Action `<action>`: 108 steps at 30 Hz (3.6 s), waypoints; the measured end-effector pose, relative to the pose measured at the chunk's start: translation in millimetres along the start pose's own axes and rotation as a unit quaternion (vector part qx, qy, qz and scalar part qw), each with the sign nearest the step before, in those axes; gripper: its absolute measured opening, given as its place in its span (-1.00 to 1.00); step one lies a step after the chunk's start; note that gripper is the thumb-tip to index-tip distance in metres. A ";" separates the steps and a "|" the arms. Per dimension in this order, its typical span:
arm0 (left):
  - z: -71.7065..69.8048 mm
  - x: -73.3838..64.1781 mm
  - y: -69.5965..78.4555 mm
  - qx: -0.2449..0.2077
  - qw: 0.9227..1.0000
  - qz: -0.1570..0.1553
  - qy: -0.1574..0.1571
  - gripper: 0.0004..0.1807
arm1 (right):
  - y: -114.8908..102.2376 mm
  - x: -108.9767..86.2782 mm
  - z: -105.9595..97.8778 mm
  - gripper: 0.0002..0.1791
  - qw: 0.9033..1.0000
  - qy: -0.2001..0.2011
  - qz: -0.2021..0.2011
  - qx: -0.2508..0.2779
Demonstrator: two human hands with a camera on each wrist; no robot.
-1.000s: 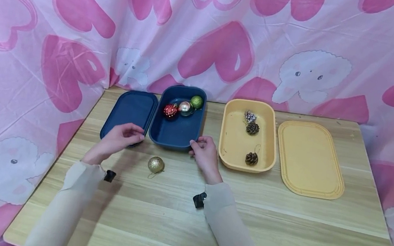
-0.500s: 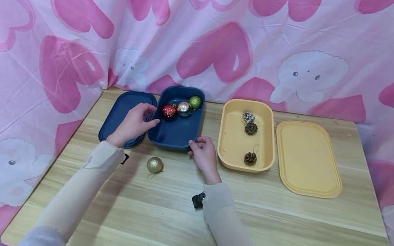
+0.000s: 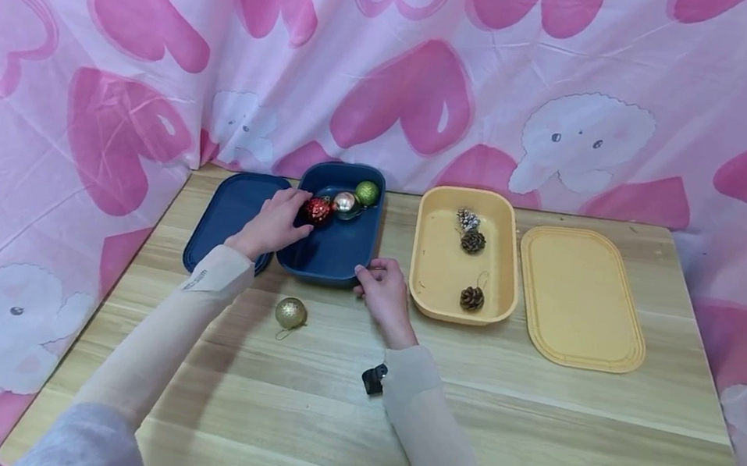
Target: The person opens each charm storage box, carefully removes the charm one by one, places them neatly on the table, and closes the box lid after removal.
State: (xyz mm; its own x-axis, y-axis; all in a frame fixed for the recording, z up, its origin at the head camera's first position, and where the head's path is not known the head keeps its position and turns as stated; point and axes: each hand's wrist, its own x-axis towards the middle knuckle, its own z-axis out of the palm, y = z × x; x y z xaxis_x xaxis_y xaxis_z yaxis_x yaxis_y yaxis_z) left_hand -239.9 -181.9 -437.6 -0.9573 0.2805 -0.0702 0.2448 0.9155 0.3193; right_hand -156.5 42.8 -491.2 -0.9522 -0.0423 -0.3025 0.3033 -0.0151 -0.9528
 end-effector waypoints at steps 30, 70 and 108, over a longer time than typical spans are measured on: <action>15.6 25.3 -2.4 0.071 0.997 -0.002 -0.032 -0.31 | -0.4 0.0 0.6 -0.69 1.000 0.005 0.004 -0.010; 18.9 6.0 6.6 0.104 0.994 0.038 -0.017 -0.44 | 2.0 -0.6 -1.0 -0.70 1.000 0.004 0.004 -0.004; 13.8 -14.6 7.1 -0.103 0.994 0.020 -0.016 -0.36 | 3.1 1.1 -1.8 -0.67 1.000 -0.002 -0.001 -0.014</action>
State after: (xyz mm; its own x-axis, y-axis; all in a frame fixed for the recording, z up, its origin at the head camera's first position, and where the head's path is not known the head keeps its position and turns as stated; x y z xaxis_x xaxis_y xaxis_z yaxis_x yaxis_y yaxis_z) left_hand -222.1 -175.4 -447.3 -0.9411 0.3278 -0.0827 0.2429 0.8258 0.5089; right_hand -156.6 44.5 -494.5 -0.9526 -0.0464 -0.3008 0.3005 0.0120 -0.9537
